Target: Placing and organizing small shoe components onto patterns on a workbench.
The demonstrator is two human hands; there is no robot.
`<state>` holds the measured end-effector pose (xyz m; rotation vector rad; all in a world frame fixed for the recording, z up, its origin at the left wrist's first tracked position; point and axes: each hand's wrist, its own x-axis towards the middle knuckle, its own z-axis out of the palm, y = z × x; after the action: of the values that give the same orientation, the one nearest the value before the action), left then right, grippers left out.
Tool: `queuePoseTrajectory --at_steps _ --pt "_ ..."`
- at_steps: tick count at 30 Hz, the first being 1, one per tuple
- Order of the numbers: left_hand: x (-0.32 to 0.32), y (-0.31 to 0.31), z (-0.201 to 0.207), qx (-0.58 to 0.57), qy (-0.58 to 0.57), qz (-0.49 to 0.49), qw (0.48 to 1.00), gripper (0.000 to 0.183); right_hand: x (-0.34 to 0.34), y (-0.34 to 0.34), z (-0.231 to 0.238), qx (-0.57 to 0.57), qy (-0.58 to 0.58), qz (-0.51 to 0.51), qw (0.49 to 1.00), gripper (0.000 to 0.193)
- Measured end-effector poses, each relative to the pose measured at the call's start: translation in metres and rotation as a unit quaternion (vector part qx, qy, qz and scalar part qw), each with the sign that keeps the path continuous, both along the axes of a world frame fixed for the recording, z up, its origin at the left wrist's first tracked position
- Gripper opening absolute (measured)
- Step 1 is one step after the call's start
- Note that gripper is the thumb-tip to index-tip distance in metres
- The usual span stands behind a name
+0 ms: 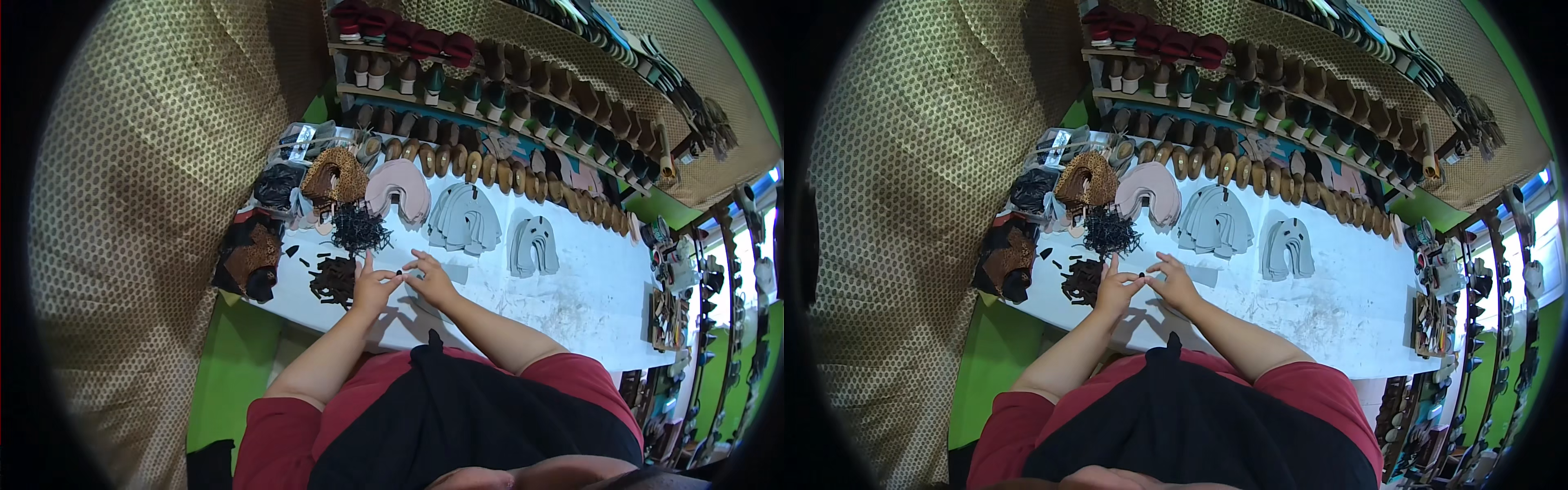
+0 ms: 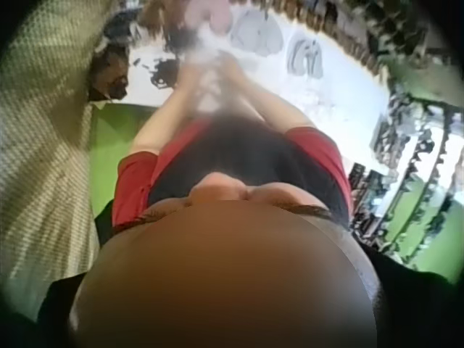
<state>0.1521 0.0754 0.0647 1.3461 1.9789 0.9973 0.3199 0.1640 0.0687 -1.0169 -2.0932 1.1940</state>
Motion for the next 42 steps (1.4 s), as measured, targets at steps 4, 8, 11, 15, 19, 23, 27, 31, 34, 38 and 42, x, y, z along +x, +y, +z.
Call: queuePoseTrajectory --at_steps 4,8,11,15,19,23,27,31,34,38,42 --pt "0.01 0.001 -0.004 -0.028 -0.17 0.071 0.983 0.02 0.002 -0.016 0.001 -0.155 0.033 -0.008 0.987 0.027" --pt "0.017 0.001 -0.012 -0.015 -0.196 0.06 0.979 0.02 0.005 -0.017 -0.008 -0.214 0.082 -0.041 0.973 0.021" --pt "0.021 0.004 -0.01 -0.021 -0.187 0.069 0.98 0.02 0.012 0.002 -0.018 -0.199 0.064 -0.041 0.977 0.018" --pt "0.023 0.01 -0.017 -0.031 0.009 0.038 0.999 0.019 0.02 0.027 -0.032 -0.021 -0.098 0.022 0.995 0.016" --pt "0.021 0.012 -0.035 -0.029 0.118 0.043 0.992 0.028 0.015 0.035 -0.047 0.03 -0.24 0.007 0.97 0.009" --pt "0.02 0.009 -0.034 -0.052 0.201 -0.009 0.978 0.04 0.009 0.034 -0.058 0.046 -0.264 0.007 0.964 0.011" --pt "0.021 -0.001 -0.041 -0.04 0.255 -0.095 0.961 0.051 -0.004 0.026 -0.059 0.032 -0.322 -0.01 0.946 0.018" --pt "0.021 -0.007 -0.045 -0.056 0.272 -0.155 0.948 0.054 -0.007 0.022 -0.064 0.038 -0.334 -0.027 0.941 0.02" --pt "0.019 -0.01 -0.049 -0.066 0.278 -0.197 0.938 0.054 -0.01 0.019 -0.062 0.022 -0.337 -0.038 0.941 0.02" --pt "0.021 -0.009 -0.041 -0.065 0.275 -0.214 0.935 0.052 -0.013 0.016 -0.061 0.016 -0.351 -0.041 0.935 0.021" --pt "0.021 -0.005 -0.041 -0.081 0.272 -0.193 0.939 0.051 -0.01 0.013 -0.068 0.116 -0.336 -0.037 0.934 0.024"
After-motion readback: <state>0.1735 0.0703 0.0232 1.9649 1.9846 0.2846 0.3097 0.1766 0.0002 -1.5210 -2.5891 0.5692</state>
